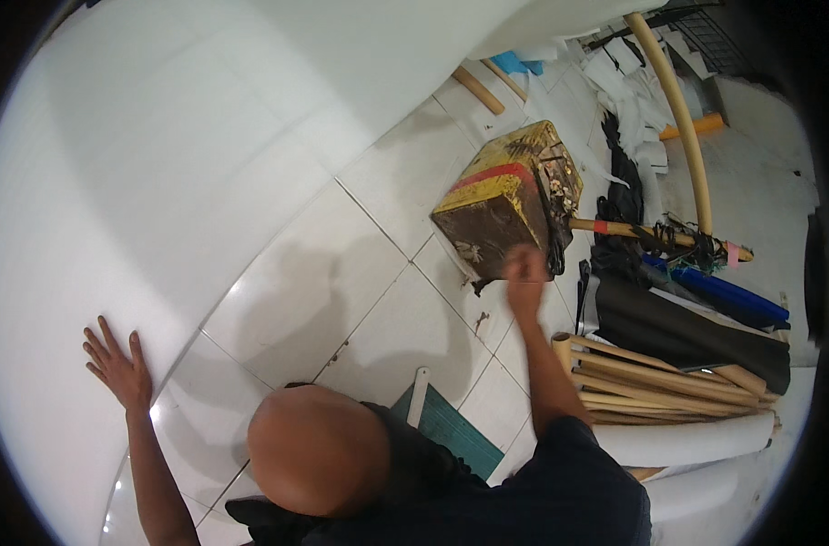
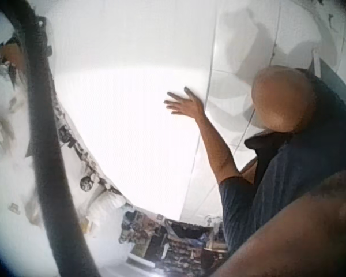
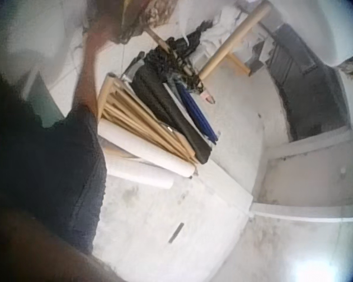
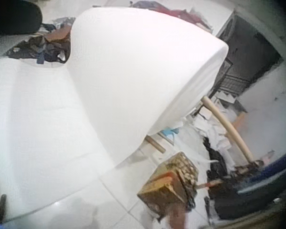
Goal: The person cuts a large white foam sheet into smaller rectangular pieces using scissors. They repeatedly unfold the foam, position it on the floor, cut along a straight line, and then fold the cut piece back.
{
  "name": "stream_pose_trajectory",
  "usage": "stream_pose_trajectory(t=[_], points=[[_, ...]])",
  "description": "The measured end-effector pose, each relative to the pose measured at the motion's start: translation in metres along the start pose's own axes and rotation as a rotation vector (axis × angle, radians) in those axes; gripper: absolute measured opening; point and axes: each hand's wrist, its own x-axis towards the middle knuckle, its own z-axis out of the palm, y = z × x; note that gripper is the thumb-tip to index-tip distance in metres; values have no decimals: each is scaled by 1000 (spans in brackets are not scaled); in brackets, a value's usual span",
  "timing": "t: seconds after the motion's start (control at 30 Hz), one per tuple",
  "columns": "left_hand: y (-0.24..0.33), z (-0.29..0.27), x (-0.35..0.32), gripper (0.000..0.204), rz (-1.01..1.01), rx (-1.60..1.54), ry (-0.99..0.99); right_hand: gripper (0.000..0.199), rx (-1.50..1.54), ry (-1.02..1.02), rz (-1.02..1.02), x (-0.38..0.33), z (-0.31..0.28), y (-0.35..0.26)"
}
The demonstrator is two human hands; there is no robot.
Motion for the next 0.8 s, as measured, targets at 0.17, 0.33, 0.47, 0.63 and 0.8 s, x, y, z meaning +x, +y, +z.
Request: stream_pose_trajectory(t=[0.17,0.33,0.47,0.63,0.8], points=[[-12,16,-3,70,19,58,88,49,-394,-45,207,52,-96,10],[16,-21,4,33,346,-241,88,45,-607,-338,143,58,-108,36],[19,-41,6,44,410,-340,-55,52,-625,-261,186,55,-98,7],[40,-72,-10,76,427,-106,-337,44,-233,-248,199,33,-97,16],[60,-64,-25,78,345,-75,-377,46,530,-530,145,-59,19,-54]])
